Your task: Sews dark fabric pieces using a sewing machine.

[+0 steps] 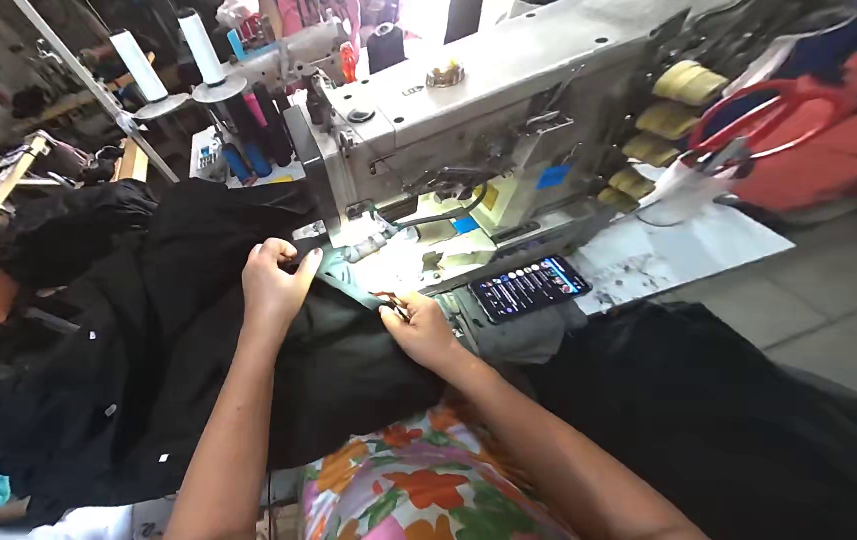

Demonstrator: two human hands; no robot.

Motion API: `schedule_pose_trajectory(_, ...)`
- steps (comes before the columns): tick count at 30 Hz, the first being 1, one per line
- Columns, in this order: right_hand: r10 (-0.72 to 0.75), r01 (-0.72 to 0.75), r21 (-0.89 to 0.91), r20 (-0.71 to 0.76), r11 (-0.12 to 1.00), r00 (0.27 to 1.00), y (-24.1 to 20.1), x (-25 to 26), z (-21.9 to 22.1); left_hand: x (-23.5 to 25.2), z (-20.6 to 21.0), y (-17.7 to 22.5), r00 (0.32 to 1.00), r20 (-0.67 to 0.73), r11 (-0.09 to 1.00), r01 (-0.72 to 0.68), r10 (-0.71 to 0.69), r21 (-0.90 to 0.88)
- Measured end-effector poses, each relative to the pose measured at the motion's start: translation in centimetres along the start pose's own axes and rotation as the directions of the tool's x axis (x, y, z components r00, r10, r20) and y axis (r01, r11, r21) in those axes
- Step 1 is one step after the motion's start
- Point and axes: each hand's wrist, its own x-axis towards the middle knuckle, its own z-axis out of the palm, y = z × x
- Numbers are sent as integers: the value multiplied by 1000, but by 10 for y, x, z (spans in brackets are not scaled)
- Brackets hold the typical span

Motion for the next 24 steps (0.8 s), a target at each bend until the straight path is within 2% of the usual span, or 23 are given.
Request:
schedule_pose_trajectory(3,-14,14,-12,-30,1000,999,-1,0,2,-3,3,2,995,-26,970,-84,93,229)
schedule_pose_trajectory(5,-9,8,-24,-38,1000,999,-1,2,2,-4,-1,3,991,-52,958,-103,121,267)
schedule_pose_trajectory(6,-5,4,-27,-16,1000,1000,-2,3,1,-5,-4,4,990,-74,970,-105,124,220)
schedule_pose_trajectory(7,-6,7,-19,40,1000,999,-4,4,-1,-6,-9,7,991,-89,990,-89,99,105)
schedule_pose_trajectory(8,-18,18,1,127,1000,992,-9,6,-6,-9,-14,11,997,-69,995,-46,40,-91)
schedule_pose_trajectory(9,-36,32,21,233,999,972,-15,7,-12,-14,-19,19,999,23,939,41,-35,-342)
schedule_pose_trajectory(10,-69,58,43,323,997,944,-24,5,-18,-19,-25,28,984,168,818,147,-63,-556)
schedule_pose_trajectory(11,-128,106,77,382,991,915,-32,-1,-22,-24,-28,34,961,273,720,214,-37,-660)
schedule_pose_trajectory(12,-200,168,114,415,979,887,-37,-10,-25,-28,-30,36,950,311,725,209,8,-657)
schedule_pose_trajectory(13,-273,233,145,425,962,863,-39,-20,-27,-30,-32,35,960,276,824,116,51,-554)
schedule_pose_trajectory(14,-325,285,157,426,946,844,-39,-32,-27,-31,-32,31,972,200,929,-39,120,-368)
schedule_pose_trajectory(15,-353,323,142,427,936,833,-36,-43,-26,-32,-32,27,966,142,966,-193,218,-172)
schedule_pose_trajectory(16,-368,357,110,429,928,825,-32,-53,-25,-34,-31,25,931,146,942,-330,335,-58)
schedule_pose_trajectory(17,-374,379,77,428,922,823,-29,-60,-23,-38,-29,25,860,223,884,-466,460,-27)
schedule_pose_trajectory(18,-380,396,51,417,917,826,-26,-65,-23,-45,-23,28,753,350,812,-582,557,-43)
schedule_pose_trajectory(20,-413,430,40,371,902,832,-24,-65,-24,-55,-8,37,523,580,693,-713,625,-103)
schedule_pose_trajectory(21,-430,444,47,352,895,831,-25,-60,-25,-53,-5,38,477,623,668,-737,620,-102)
schedule_pose_trajectory(22,-440,450,51,336,891,833,-24,-54,-26,-46,-8,37,485,622,661,-747,614,-71)
schedule_pose_trajectory(24,-403,417,18,295,909,866,-16,-39,-26,-29,-26,35,549,559,661,-751,621,4)
